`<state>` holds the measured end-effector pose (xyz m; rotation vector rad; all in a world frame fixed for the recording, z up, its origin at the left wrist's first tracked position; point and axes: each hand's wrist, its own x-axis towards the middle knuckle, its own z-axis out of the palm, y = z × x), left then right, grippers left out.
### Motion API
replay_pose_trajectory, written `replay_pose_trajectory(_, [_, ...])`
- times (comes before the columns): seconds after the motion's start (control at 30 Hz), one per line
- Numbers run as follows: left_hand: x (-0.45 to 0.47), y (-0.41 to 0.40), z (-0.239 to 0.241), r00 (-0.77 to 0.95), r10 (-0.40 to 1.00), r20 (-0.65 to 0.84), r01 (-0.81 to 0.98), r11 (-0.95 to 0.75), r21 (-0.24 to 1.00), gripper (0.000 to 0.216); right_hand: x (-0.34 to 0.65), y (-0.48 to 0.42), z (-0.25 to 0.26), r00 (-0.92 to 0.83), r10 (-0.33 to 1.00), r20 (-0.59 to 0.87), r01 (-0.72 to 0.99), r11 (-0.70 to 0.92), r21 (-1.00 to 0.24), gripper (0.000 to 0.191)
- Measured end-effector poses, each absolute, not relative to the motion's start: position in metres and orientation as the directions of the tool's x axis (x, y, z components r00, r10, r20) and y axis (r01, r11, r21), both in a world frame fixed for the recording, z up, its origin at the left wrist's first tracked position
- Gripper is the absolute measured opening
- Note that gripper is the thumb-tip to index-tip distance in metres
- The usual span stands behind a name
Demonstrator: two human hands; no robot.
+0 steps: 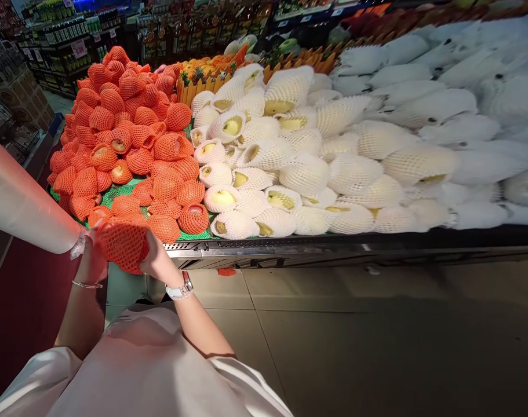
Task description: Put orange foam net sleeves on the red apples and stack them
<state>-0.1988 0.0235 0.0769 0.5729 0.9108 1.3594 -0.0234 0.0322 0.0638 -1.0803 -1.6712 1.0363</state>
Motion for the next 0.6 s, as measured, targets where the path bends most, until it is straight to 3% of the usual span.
replay_pose_trajectory(0.07, [-0.202,0.022,0.078,0.139,0.952,-0.271,-0.553,0.302,0.776,0.072,-0.023,0.03,0.069,-0.33,0.914,0.237,0.251,0.326,-0.911,0.047])
replay_pose_trajectory(0.13, [-0.202,0.019,0.077,0.166,0.929,-0.33,-0.515,0.367,0.775,0.068,-0.023,0.028,0.071,-0.39,0.891,0.234,0.313,0.367,-0.876,0.051])
replay_pose_trajectory(0.23, [-0.195,0.016,0.073,0.096,0.91,-0.404,-0.504,0.394,0.769,0.06,-0.023,0.029,0.064,-0.415,0.884,0.217,0.396,0.39,-0.831,0.057])
replay_pose_trajectory(0.37, [-0.185,0.018,0.068,-0.005,0.921,-0.39,-0.571,0.318,0.757,0.048,-0.025,0.033,0.054,-0.417,0.873,0.251,0.438,0.436,-0.787,0.063])
replay_pose_trajectory(0.5, [-0.187,0.024,0.067,-0.113,0.91,-0.399,-0.603,0.256,0.755,0.043,-0.025,0.035,0.065,-0.376,0.846,0.379,0.47,0.526,-0.709,0.052])
replay_pose_trajectory(0.6, [-0.196,0.028,0.068,-0.131,0.91,-0.393,-0.64,0.225,0.735,0.055,-0.023,0.035,0.077,-0.284,0.802,0.526,0.474,0.594,-0.65,0.036])
